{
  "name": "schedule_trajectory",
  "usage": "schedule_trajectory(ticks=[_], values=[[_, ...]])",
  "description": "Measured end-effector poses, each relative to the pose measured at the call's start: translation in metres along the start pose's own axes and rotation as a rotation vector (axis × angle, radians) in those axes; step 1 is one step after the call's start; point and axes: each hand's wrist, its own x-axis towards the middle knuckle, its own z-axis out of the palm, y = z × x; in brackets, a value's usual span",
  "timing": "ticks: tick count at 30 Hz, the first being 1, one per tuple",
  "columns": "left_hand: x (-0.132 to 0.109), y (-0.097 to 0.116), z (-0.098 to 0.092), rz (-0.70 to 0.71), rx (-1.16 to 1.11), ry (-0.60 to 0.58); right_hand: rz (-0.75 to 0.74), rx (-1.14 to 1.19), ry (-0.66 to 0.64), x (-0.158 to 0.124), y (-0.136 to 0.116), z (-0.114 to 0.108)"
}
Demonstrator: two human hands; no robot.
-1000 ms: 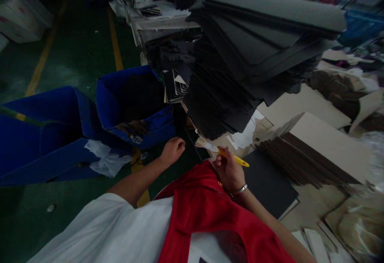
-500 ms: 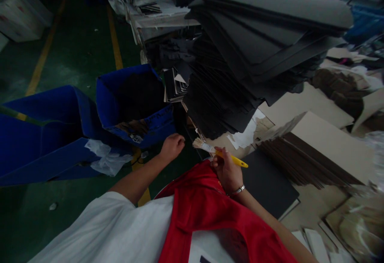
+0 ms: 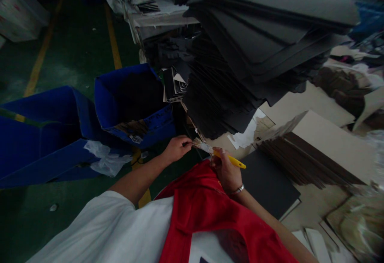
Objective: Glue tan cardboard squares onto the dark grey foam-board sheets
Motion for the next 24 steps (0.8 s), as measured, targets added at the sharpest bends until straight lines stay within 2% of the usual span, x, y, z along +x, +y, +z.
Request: schedule_trajectory(ticks=[3,5,7,10,13,16,20,22,24], values=[[0.002,-0.018,-0.013,-0.065,0.096,0.113,-0.025,-0.065,0.018,-0.005,-0.007,-0.004],[0.001,-0.020,-0.021,-0.144,0.017,0.050,-0.070,-0.091,0.025,-0.006,-0.008,-0.006],[-0.003,-0.010,-0.023,-0.216,-0.155,-0.080,-0.112,-0.113,0.022,-0.007,-0.006,-0.006],[-0.010,0.012,-0.014,-0.304,-0.406,-0.185,-0.190,-0.150,0.010,-0.008,-0.001,-0.005],[-0.012,0.025,0.002,-0.390,-0.594,-0.163,-0.290,-0.212,-0.034,-0.011,0.002,-0.004],[-0.010,0.028,0.013,-0.473,-0.736,-0.108,-0.395,-0.322,-0.057,-0.014,0.003,-0.005],[-0.007,0.027,0.011,-0.426,-0.656,-0.066,-0.518,-0.422,-0.063,-0.015,0.006,-0.008],[-0.006,0.023,0.006,-0.379,-0.518,-0.011,-0.541,-0.431,-0.079,-0.016,0.006,-0.009],[-0.006,0.013,0.000,-0.330,-0.336,0.063,-0.500,-0.378,-0.077,-0.016,0.005,-0.009]])
